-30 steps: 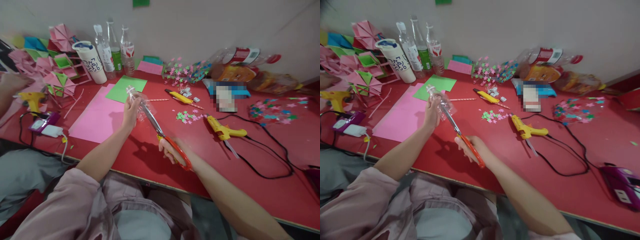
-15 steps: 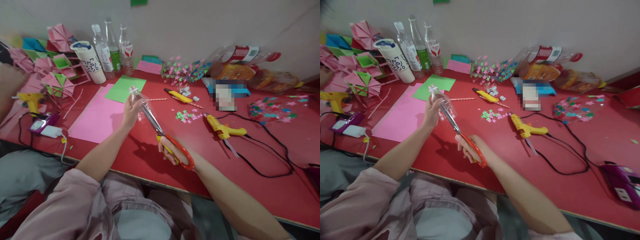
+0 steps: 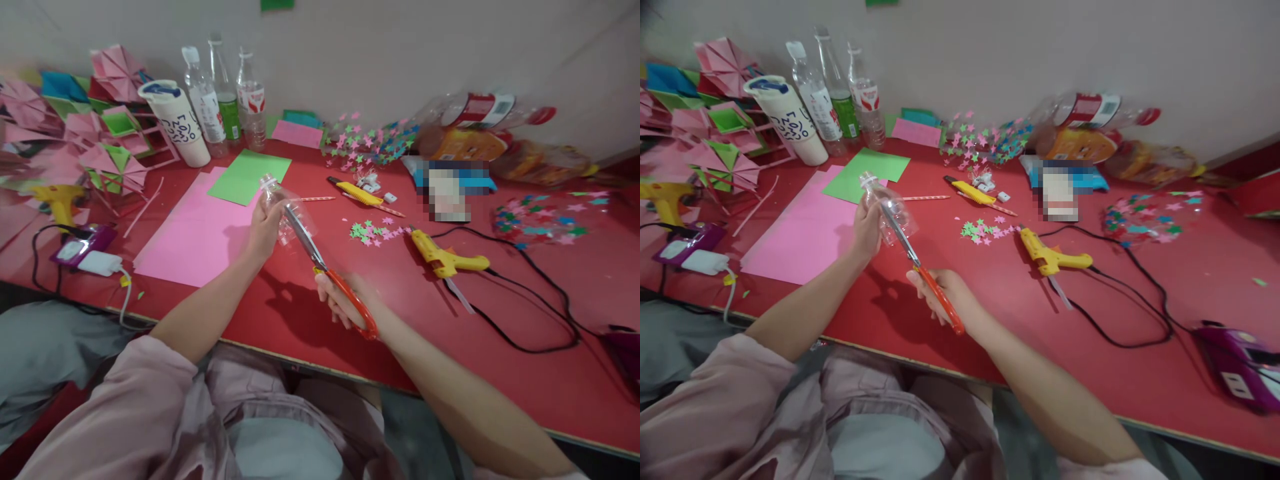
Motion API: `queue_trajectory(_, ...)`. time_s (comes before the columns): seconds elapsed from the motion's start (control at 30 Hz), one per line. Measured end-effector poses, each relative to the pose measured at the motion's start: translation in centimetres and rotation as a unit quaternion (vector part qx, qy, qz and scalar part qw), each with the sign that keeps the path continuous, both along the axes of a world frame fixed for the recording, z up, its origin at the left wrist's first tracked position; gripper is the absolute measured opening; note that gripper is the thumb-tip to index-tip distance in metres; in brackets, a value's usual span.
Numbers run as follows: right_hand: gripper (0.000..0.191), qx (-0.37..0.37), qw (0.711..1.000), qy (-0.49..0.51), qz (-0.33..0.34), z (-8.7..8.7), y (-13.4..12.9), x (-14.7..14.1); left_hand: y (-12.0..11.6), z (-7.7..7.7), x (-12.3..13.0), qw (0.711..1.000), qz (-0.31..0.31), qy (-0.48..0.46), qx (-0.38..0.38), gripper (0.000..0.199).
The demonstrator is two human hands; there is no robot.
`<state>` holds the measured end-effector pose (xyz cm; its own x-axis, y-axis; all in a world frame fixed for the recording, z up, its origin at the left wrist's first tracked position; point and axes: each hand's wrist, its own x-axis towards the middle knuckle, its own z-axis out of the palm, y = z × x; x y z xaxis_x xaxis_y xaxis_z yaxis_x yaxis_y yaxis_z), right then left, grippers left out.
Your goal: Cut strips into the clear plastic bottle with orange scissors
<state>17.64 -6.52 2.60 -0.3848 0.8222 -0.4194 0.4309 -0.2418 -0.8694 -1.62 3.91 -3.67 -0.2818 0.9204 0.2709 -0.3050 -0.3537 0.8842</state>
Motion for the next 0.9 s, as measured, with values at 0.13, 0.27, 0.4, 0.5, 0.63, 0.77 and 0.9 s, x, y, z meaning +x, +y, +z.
queue_trajectory(0.13, 0.064, -0.003, 1.0, 0.008, 0.01, 0.0, 0.1, -0.1, -0.1, 0.1, -0.2, 1.0, -0.002, 0.004, -0.008, 0.015)
queue_trajectory(0.27, 0.064, 0.011, 0.999, 0.035, 0.016, -0.2, 0.1, 0.0, -0.2, 0.3, 0.0, 0.999, 0.007, 0.032, 0.013, 0.016)
queue_trajectory(0.4, 0.07, 0.012, 0.998, 0.061, 0.023, -1.2, 0.5, 0.3, -0.2, 0.5, 0.3, 0.998, 0.002, 0.038, 0.046, 0.022)
queue_trajectory(0.5, 0.071, 0.01, 0.997, 0.071, 0.024, -1.8, 0.6, 0.5, -0.2, 0.5, 0.3, 0.997, 0.004, 0.055, 0.053, 0.023)
queue_trajectory(0.63, 0.071, 0.009, 0.998, 0.06, 0.015, -1.8, 0.4, 0.5, -0.2, 0.4, 0.1, 0.995, 0.003, 0.085, 0.045, 0.021)
queue_trajectory(0.77, 0.068, 0.004, 0.999, 0.046, 0.012, -1.4, 0.2, 0.3, -0.2, 0.4, 0.1, 0.996, 0.015, 0.08, 0.042, 0.021)
queue_trajectory(0.9, 0.064, 0.0, 0.999, 0.034, 0.016, -1.3, 0.2, 0.3, -0.2, 0.5, 0.1, 0.997, 0.015, 0.069, 0.04, 0.02)
